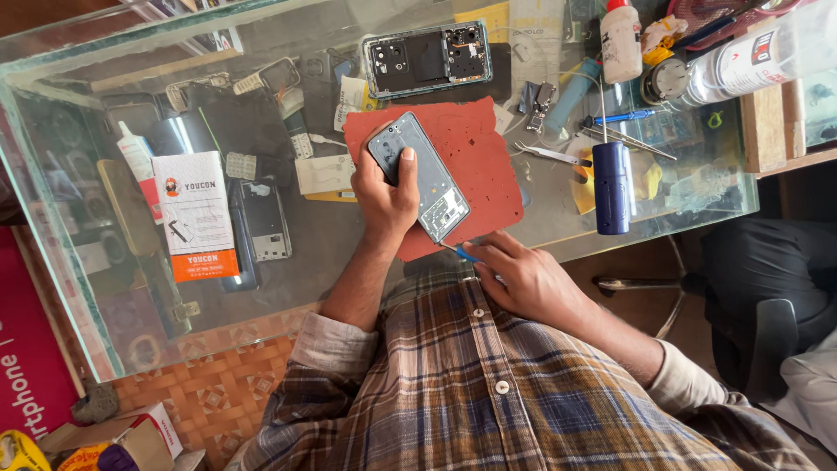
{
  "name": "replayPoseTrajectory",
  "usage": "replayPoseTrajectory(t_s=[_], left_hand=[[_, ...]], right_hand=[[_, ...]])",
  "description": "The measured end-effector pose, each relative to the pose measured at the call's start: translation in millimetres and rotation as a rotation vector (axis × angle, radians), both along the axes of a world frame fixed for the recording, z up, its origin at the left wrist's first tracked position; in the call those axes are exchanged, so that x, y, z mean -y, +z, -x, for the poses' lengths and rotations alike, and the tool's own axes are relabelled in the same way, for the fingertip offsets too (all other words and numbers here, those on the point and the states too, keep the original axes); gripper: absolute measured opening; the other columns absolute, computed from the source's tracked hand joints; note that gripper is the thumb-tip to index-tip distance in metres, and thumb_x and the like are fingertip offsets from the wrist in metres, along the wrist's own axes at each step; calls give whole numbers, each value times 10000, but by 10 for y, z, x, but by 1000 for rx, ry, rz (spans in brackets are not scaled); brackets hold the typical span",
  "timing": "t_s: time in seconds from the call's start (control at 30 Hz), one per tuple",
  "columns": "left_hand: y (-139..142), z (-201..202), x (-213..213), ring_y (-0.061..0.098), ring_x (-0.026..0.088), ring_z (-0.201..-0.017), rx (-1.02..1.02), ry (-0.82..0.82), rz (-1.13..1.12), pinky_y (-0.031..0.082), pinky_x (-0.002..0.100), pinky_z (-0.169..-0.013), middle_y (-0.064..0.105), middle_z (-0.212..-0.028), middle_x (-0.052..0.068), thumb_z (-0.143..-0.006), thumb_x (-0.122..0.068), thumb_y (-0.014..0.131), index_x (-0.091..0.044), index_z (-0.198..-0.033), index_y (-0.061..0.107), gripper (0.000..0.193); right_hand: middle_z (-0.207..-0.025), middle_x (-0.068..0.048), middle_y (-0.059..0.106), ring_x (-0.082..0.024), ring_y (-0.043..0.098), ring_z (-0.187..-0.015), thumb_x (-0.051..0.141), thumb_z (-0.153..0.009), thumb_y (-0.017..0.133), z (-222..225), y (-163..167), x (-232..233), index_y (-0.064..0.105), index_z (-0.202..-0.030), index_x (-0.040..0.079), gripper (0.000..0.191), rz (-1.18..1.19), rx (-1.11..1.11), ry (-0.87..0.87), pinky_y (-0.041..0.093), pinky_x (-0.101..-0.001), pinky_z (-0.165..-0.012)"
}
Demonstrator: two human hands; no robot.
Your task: The person cleans the back of a disassembled smartphone with a blue tool, then applies glue from a bottle to the back panel. They continue to scrape and clean the back surface with the tool, focusing on the camera module area.
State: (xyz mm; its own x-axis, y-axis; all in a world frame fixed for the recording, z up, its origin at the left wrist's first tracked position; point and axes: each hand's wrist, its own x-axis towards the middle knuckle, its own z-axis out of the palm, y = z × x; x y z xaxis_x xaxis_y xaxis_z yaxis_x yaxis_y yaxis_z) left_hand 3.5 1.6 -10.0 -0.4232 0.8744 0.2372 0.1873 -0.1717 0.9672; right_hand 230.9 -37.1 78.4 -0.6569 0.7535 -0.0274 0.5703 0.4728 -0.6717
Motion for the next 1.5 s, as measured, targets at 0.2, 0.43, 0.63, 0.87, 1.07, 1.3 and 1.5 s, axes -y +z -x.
replayPoseTrajectory(t_s=[0.2, 0.43, 0.63, 0.87, 1.07, 1.3, 1.5], left_hand=[[-23, -23, 12, 677, 128, -946, 15, -9, -54, 563, 296, -860, 703, -1065, 103, -1050, -105, 623, 45, -1340, 539, 337], [-1, 17, -26, 696, 169, -964, -12, -29, 72, 583, 326, -877, 702, -1116, 121, -996, -139, 703, 26, -1362, 531, 437], [-69, 89, 46, 570, 251, -1270, -145, -147, 65, 505, 388, -1065, 495, -1380, 198, -836, -110, 843, 33, -1463, 333, 820], [-123, 337, 147, 628, 213, -1201, 469, -324, 195, 557, 365, -1024, 599, -1303, 149, -851, 42, 745, 9, -1364, 387, 626], [65, 495, 214, 684, 198, -1081, 315, -361, 368, 560, 351, -929, 719, -1189, 141, -861, -8, 762, 23, -1360, 454, 587], [359, 379, 344, 723, 266, -1113, -162, -400, 410, 540, 384, -961, 727, -1179, 162, -810, -69, 816, -8, -1369, 390, 705], [507, 292, 413, 683, 334, -1075, -309, -351, 341, 538, 419, -899, 658, -1254, 206, -790, -28, 813, -56, -1413, 400, 749]], right_hand=[[-1145, -140, 652, -313, 712, -660, 75, -905, 644, 29, 7, -40, 662, -1162, 28, 261, -10, 83, -17, 576, -410, -525], [-1051, -69, 662, -279, 723, -739, 71, -941, 612, 13, 97, -118, 702, -1237, 99, 310, -35, -76, -82, 600, -399, -623], [-1135, -202, 614, -381, 663, -809, 8, -907, 619, -98, -47, -455, 631, -1266, -19, 361, -231, 76, -273, 536, -480, -696], [-1141, -175, 623, -379, 596, -1031, 32, -930, 665, -227, -164, -618, 670, -1186, 8, 256, -479, 44, -324, 499, -477, -898], [-1031, -129, 651, -358, 610, -1022, 34, -931, 697, -333, -345, -803, 711, -1040, 38, 109, -481, 121, -373, 491, -476, -905], [-1122, -200, 610, -397, 575, -1088, 77, -975, 741, -468, -445, -1152, 662, -1162, -6, 219, -585, 130, -504, 472, -503, -981], [-1292, -252, 590, -458, 529, -1203, 123, -920, 781, -607, -521, -1801, 574, -1320, -65, 487, -610, 181, -620, 436, -548, -1043]])
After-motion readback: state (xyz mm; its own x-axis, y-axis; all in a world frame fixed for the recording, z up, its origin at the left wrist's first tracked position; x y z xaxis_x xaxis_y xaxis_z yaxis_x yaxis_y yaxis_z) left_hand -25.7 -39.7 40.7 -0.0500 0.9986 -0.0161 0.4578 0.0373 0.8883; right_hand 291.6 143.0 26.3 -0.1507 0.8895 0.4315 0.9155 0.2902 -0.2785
